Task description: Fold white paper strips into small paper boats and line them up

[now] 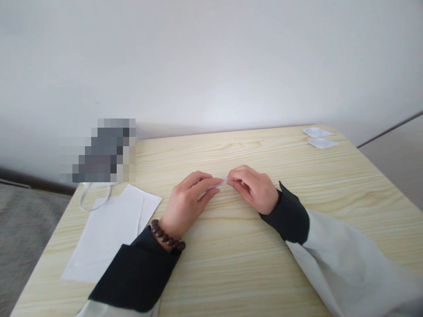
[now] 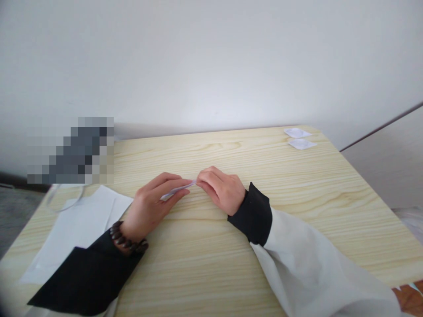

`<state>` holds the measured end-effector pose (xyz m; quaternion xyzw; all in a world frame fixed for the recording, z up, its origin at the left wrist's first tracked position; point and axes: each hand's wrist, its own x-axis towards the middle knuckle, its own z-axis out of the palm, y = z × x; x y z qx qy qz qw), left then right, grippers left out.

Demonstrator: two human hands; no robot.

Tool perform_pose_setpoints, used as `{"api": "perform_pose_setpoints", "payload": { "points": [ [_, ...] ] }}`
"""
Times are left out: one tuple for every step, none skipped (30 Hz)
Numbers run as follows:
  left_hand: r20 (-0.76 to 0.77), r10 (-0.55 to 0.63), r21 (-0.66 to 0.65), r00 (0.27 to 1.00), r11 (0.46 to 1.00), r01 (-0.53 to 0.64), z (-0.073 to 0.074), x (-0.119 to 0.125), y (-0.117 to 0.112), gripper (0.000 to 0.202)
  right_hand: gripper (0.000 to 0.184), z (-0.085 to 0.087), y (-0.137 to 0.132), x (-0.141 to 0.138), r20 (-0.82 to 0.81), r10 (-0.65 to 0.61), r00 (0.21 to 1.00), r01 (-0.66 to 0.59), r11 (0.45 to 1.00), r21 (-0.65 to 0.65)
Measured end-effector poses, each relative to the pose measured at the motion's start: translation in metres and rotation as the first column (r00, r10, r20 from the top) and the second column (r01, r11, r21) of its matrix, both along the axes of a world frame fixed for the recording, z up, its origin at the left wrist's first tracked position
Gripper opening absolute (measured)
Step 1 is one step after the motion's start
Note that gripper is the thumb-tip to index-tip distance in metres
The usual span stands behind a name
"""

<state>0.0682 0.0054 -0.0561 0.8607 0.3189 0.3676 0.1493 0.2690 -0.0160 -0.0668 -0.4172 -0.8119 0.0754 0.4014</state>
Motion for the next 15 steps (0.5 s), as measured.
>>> {"api": "perform_pose_setpoints", "payload": {
  "points": [
    [-0.017,0.006,0.010,1.000,1.000,-0.006,-0.0003,-0.0004,0.0003,0.020,0.006,-0.0003,0.0003,0.0005,-0.014,-0.018,1.000,0.018,1.000,0.003],
    [-0.031,0.012,0.018,0.999,1.000,-0.012,-0.0004,-0.0007,0.0005,0.022,0.006,-0.0005,0.0006,0.0011,-0.027,-0.038,0.999,0.038,0.999,0.005],
    [-0.041,0.019,0.024,0.999,1.000,-0.018,-0.0002,-0.0010,0.0004,0.024,0.006,-0.0008,0.0009,0.0015,-0.037,-0.056,0.998,0.056,0.998,0.003],
    [-0.046,0.024,0.025,0.999,0.999,-0.023,0.0001,-0.0011,0.0003,0.026,0.006,-0.0010,0.0012,0.0019,-0.044,-0.070,0.997,0.070,0.998,-0.002],
    [-0.048,0.033,0.024,0.998,0.999,-0.032,0.0005,-0.0011,0.0001,0.026,0.006,-0.0012,0.0014,0.0021,-0.047,-0.078,0.996,0.077,0.997,-0.011],
    [-0.051,0.045,0.024,0.998,0.999,-0.044,0.0010,-0.0012,-0.0002,0.027,0.006,-0.0014,0.0015,0.0023,-0.049,-0.079,0.996,0.078,0.997,-0.022],
    [-0.057,0.059,0.027,0.997,0.998,-0.057,0.0014,-0.0014,-0.0004,0.027,0.006,-0.0016,0.0016,0.0024,-0.049,-0.076,0.996,0.075,0.997,-0.030],
    [-0.069,0.073,0.035,0.995,0.997,-0.070,0.0018,-0.0017,-0.0005,0.028,0.007,-0.0019,0.0017,0.0024,-0.049,-0.069,0.996,0.068,0.997,-0.035],
    [-0.085,0.088,0.046,0.993,0.995,-0.084,0.0020,-0.0021,-0.0005,0.028,0.007,-0.0023,0.0018,0.0024,-0.049,-0.062,0.997,0.060,0.998,-0.037],
    [-0.103,0.101,0.060,0.990,0.994,-0.095,0.0023,-0.0027,-0.0004,0.029,0.008,-0.0028,0.0018,0.0024,-0.048,-0.057,0.997,0.055,0.998,-0.038],
    [-0.123,0.112,0.072,0.986,0.992,-0.104,0.0024,-0.0034,-0.0002,0.030,0.008,-0.0035,0.0018,0.0024,-0.046,-0.059,0.997,0.057,0.998,-0.036],
    [-0.148,0.118,0.079,0.982,0.991,-0.108,0.0026,-0.0041,0.0001,0.032,0.008,-0.0043,0.0017,0.0024,-0.046,-0.071,0.996,0.069,0.997,-0.034],
    [-0.175,0.123,0.082,0.977,0.991,-0.110,0.0026,-0.0048,0.0003,0.034,0.006,-0.0052,0.0017,0.0025,-0.048,-0.089,0.995,0.087,0.996,-0.034],
    [-0.201,0.128,0.082,0.971,0.990,-0.114,0.0027,-0.0053,0.0006,0.035,0.005,-0.0061,0.0016,0.0025,-0.053,-0.110,0.993,0.108,0.994,-0.034],
    [-0.222,0.133,0.082,0.966,0.990,-0.117,0.0027,-0.0057,0.0008,0.035,0.004,-0.0071,0.0016,0.0025,-0.060,-0.130,0.990,0.129,0.991,-0.034]
  ]
}}
